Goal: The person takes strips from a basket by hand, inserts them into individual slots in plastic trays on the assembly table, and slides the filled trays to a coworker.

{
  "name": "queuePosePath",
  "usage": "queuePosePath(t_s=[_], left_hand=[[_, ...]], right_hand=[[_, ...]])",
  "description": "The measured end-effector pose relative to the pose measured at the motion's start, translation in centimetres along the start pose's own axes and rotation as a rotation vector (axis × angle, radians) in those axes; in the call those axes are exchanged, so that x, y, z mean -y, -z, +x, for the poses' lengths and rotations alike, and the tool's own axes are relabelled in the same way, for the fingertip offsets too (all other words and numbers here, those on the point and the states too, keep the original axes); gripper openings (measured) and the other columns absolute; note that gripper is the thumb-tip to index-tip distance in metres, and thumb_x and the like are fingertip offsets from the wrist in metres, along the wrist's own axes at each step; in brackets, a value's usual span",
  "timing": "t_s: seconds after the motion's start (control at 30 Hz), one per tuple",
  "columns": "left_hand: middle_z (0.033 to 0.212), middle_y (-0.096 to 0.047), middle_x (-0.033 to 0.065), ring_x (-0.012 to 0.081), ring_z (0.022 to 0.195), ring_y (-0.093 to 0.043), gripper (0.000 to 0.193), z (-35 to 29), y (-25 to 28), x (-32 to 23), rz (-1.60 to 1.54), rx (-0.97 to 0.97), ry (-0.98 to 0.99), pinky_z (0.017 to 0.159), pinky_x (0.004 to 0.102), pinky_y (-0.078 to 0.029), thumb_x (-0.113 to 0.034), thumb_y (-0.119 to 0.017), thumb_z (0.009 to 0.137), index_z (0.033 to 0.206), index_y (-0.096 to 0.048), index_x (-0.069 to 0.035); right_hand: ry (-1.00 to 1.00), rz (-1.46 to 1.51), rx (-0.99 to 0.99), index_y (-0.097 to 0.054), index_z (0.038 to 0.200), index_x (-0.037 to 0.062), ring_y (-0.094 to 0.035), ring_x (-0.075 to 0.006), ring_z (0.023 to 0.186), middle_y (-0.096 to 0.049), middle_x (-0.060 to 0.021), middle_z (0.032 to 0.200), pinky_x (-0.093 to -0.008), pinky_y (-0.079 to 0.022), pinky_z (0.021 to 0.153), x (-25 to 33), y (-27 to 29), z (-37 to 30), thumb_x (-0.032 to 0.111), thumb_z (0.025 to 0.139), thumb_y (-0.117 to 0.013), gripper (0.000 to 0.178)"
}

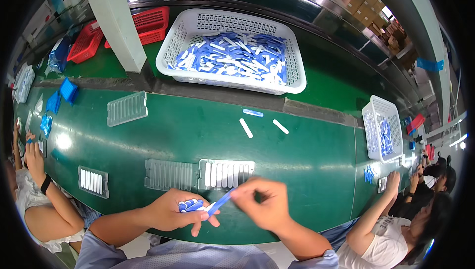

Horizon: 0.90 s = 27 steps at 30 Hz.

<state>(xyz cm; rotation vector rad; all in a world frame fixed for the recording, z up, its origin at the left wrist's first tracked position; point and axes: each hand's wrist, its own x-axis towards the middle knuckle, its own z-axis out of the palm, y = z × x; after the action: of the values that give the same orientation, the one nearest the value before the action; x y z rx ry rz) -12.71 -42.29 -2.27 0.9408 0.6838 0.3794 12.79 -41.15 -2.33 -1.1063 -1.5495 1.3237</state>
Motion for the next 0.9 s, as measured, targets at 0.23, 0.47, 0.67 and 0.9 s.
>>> queuePosePath(t_s=[0.23,0.47,0.67,0.9], left_hand=[[0.11,-0.075,0.008,0.0087,0.069,-0.068,0.027,0.0,0.4,-0.4,-0.028,-0.051,0.014,0.079,0.0272,-0.055,-0.016,-0.06,0.103,0.122,-0.065,0.002],[0.11,-0.075,0.0092,0.0088,0.069,-0.068,0.028,-0.1,0.2,-1.0,-0.036,-0.05,0.048,0.078,0.0274,-0.055,-0.014,-0.058,0.103,0.125,-0.064,0.003],[0.11,-0.075,0.0104,0.0091,0.068,-0.067,0.028,-0.2,0.5,-0.4,-0.055,-0.059,0.013,0.075,0.0258,-0.054,-0.012,-0.058,0.103,0.125,-0.063,0.004],[0.11,-0.075,0.0097,0.0089,0.068,-0.067,0.028,0.2,0.4,-0.3,-0.075,-0.059,0.037,0.073,0.0261,-0.054,-0.012,-0.058,0.102,0.125,-0.063,0.003]], right_hand=[[0.749,-0.8,-0.084,-0.077,0.092,0.0064,-0.054,-0.0141,0.061,-0.062,-0.0005,0.072,-0.0299,-0.038,0.058,0.8,3.7,1.4,0.006,0.076,-0.083,0.017],[0.711,-1.154,0.303,-0.077,0.105,0.0164,-0.051,-0.0156,0.065,-0.051,0.0025,0.076,-0.0326,-0.04,0.062,-1.7,5.1,1.9,0.023,0.08,-0.08,0.026],[0.498,-0.958,0.422,-0.075,0.116,0.0173,-0.055,-0.0169,0.068,-0.053,0.0007,0.077,-0.0334,-0.043,0.064,-1.1,6.2,2.4,0.021,0.086,-0.074,0.031],[0.407,-0.691,0.122,-0.077,0.108,0.0093,-0.058,-0.0179,0.067,-0.061,-0.0023,0.076,-0.0331,-0.043,0.065,-0.5,3.7,2.7,0.016,0.083,-0.075,0.026]])
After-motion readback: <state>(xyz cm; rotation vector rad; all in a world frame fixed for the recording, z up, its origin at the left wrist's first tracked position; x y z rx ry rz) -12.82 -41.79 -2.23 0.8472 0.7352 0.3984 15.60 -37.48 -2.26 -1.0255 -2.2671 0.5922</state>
